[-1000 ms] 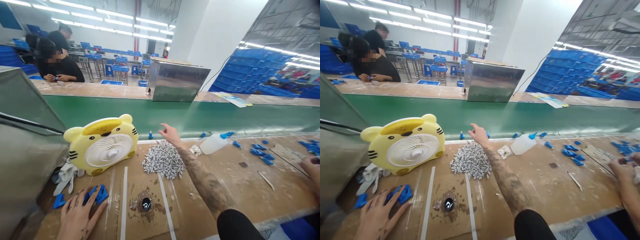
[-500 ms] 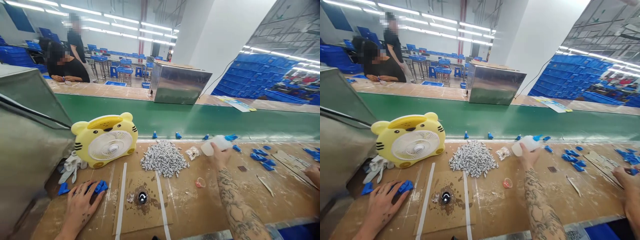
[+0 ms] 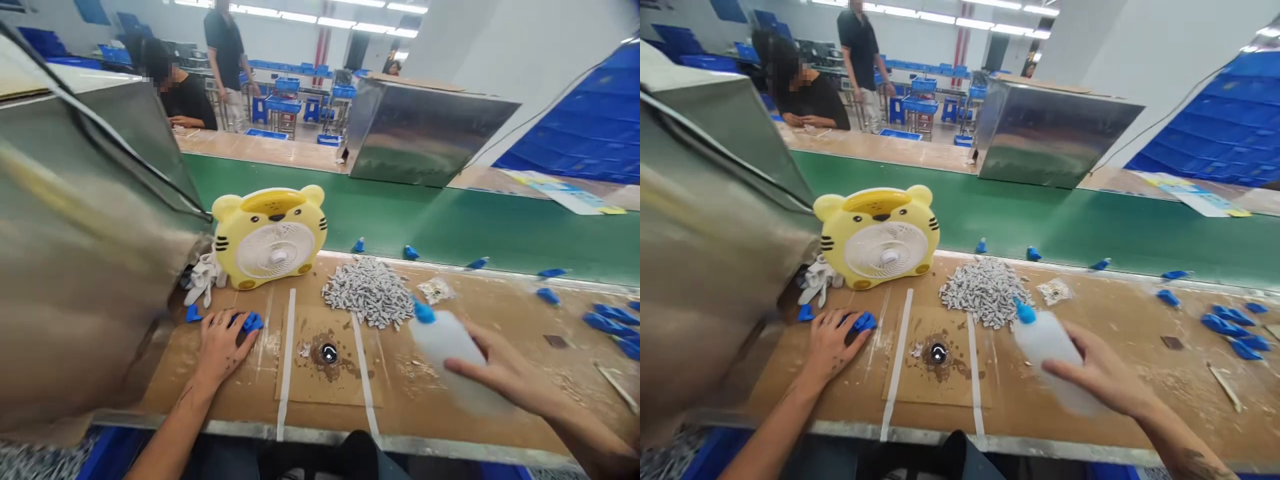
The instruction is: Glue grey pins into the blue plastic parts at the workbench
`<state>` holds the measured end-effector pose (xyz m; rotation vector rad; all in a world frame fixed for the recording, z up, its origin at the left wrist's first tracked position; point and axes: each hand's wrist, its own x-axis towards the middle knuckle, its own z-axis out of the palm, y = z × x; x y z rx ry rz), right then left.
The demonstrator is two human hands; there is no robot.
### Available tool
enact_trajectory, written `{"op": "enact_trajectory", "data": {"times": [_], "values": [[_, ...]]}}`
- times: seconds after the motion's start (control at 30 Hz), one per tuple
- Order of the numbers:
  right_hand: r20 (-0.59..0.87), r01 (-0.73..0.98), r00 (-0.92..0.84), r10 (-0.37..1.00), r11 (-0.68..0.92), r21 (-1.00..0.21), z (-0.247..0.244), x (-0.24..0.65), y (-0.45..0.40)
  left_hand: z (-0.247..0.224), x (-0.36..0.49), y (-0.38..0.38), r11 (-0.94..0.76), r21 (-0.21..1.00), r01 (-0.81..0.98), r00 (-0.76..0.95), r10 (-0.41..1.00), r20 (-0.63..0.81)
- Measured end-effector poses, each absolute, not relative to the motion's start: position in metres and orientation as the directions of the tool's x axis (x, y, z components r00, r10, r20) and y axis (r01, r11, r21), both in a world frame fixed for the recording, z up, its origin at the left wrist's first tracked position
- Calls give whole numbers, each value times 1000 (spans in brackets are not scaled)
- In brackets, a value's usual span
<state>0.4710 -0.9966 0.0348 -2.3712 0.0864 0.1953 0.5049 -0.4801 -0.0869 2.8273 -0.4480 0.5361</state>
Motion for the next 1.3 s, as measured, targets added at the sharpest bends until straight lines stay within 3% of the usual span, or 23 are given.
{"op": "enact_trajectory", "data": {"times": [0.07,0.13,0.33,0.47,0.7,1.3], "values": [[-250,89,932,262,-835,-544,32,470,-962,-84,503,-481,-924,197,-329,900,-243,361],[-288,233,885,367,-883,-407,33,470,-934,-82,502,-481,-919,224,-325,907,-236,348],[-340,453,830,442,-890,-49,51,483,-890,-81,501,-481,-908,247,-339,904,-241,353],[-356,554,793,495,-829,82,61,494,-875,-81,502,-481,-903,255,-346,902,-245,356],[-357,614,762,540,-778,134,64,501,-867,-80,502,-480,-903,241,-355,899,-259,353],[-423,579,759,495,-810,91,71,504,-865,-83,503,-479,-894,250,-371,887,-262,380]]}}
